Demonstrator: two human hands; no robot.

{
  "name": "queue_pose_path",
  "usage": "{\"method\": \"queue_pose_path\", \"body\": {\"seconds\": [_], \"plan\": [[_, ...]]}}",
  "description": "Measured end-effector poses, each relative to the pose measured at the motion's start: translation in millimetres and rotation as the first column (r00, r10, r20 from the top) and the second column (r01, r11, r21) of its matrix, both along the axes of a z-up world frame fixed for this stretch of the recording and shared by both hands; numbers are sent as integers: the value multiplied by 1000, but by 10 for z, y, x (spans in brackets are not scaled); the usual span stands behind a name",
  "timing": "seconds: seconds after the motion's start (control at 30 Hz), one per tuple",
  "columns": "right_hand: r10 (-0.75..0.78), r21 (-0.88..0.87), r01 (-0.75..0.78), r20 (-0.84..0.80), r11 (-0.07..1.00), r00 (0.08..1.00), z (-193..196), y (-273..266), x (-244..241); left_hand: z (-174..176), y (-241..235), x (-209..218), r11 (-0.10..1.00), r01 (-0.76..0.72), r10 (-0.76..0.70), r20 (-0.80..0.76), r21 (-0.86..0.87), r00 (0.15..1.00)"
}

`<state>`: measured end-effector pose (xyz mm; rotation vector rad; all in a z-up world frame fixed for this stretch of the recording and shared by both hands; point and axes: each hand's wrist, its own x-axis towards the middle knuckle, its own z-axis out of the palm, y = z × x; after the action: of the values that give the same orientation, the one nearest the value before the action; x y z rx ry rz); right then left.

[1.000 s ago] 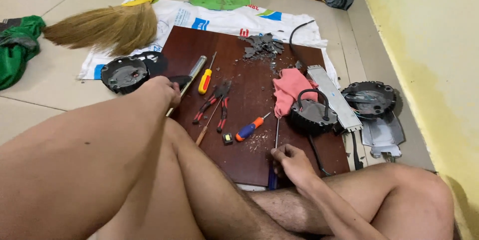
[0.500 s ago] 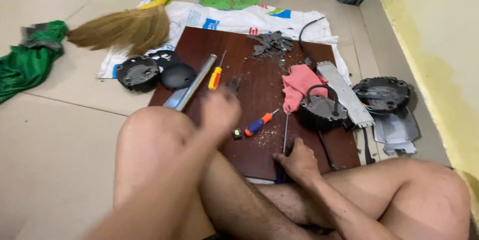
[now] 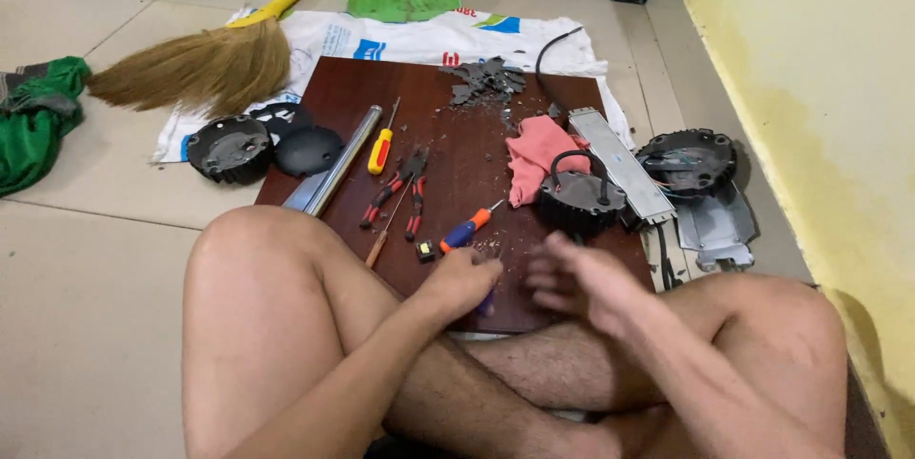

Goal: The person sits on the floor and uses a screwdriver to remove screws from a black circular electronic component. They then use a pink cloth to wipe the component and continue to unscrew and disassemble the device.

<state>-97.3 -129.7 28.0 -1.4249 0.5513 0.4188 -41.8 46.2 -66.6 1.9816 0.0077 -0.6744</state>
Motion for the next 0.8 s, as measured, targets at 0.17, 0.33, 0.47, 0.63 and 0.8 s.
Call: {"method": "queue_pose_path", "body": {"seconds": [0.17, 0.33, 0.47, 0.63, 0.8], "plan": [[-273, 73, 282, -114, 956, 955, -89, -403, 391, 147, 62, -43, 977, -208, 206, 51, 37, 977], [-308, -39, 314, 116, 948, 944, -514, -753, 737, 668, 133, -245, 966, -255, 253, 62, 32, 966], [-73, -292, 125, 181, 948, 981, -282, -776, 480, 855, 162, -298, 973, -230, 230, 100, -10, 968], [113, -449, -74, 61, 891, 992, -65, -849, 224, 767, 130, -291, 974, -226, 225, 125, -5, 966], [44, -447, -28, 25, 894, 999, 123, -537, 306, 489, 97, -234, 991, -66, 40, 217, 114, 975]]}}
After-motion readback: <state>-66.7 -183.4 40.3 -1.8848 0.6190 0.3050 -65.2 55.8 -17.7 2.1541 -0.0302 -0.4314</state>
